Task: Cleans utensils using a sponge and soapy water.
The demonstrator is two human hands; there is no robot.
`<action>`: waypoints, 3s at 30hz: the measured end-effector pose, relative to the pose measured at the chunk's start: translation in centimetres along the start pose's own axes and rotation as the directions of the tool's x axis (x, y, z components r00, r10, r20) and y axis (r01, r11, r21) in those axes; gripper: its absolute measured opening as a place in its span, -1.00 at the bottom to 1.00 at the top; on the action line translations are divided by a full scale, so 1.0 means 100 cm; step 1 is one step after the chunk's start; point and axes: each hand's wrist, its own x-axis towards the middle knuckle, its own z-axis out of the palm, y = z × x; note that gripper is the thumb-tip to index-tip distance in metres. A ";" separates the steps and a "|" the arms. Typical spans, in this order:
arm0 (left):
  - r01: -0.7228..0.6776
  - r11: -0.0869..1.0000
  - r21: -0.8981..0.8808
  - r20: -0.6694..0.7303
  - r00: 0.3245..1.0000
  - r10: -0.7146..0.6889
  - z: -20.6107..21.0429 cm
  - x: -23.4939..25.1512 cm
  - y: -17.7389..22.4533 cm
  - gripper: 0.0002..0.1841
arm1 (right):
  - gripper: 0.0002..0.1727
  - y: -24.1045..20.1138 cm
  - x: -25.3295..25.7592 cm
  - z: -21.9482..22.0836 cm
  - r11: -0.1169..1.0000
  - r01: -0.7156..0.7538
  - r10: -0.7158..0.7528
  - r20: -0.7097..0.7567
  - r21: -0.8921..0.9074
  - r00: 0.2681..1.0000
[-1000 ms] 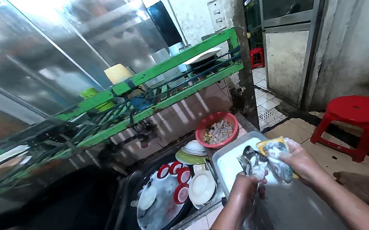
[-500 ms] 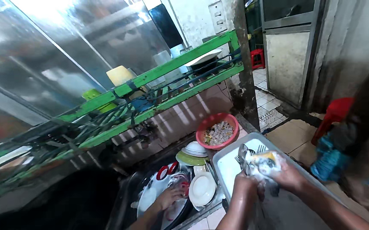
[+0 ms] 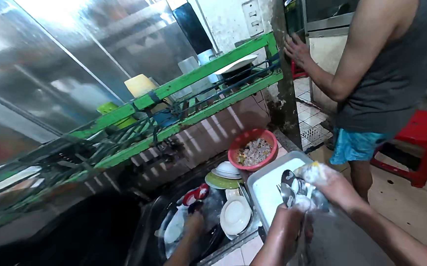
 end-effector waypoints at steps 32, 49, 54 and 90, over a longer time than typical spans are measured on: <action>0.006 0.993 0.116 0.056 0.998 -0.013 -0.015 0.028 0.009 -0.84 | -0.24 -0.023 -0.015 -0.038 0.984 0.028 0.040 0.375 -0.174 0.926; -0.208 0.963 0.171 -0.118 0.966 0.229 0.011 0.023 -0.015 -0.89 | -0.41 0.014 0.000 0.002 0.992 0.044 -0.041 0.035 -0.114 0.999; -0.119 0.945 0.305 -0.164 0.971 0.175 0.005 0.019 -0.012 -0.84 | -0.43 0.006 0.001 0.000 0.979 -0.006 0.042 0.167 -0.205 0.985; -0.235 0.970 -0.054 0.075 0.968 0.239 -0.016 0.033 0.004 -0.71 | -0.44 0.016 -0.018 0.003 0.847 0.283 0.216 0.776 -0.451 0.592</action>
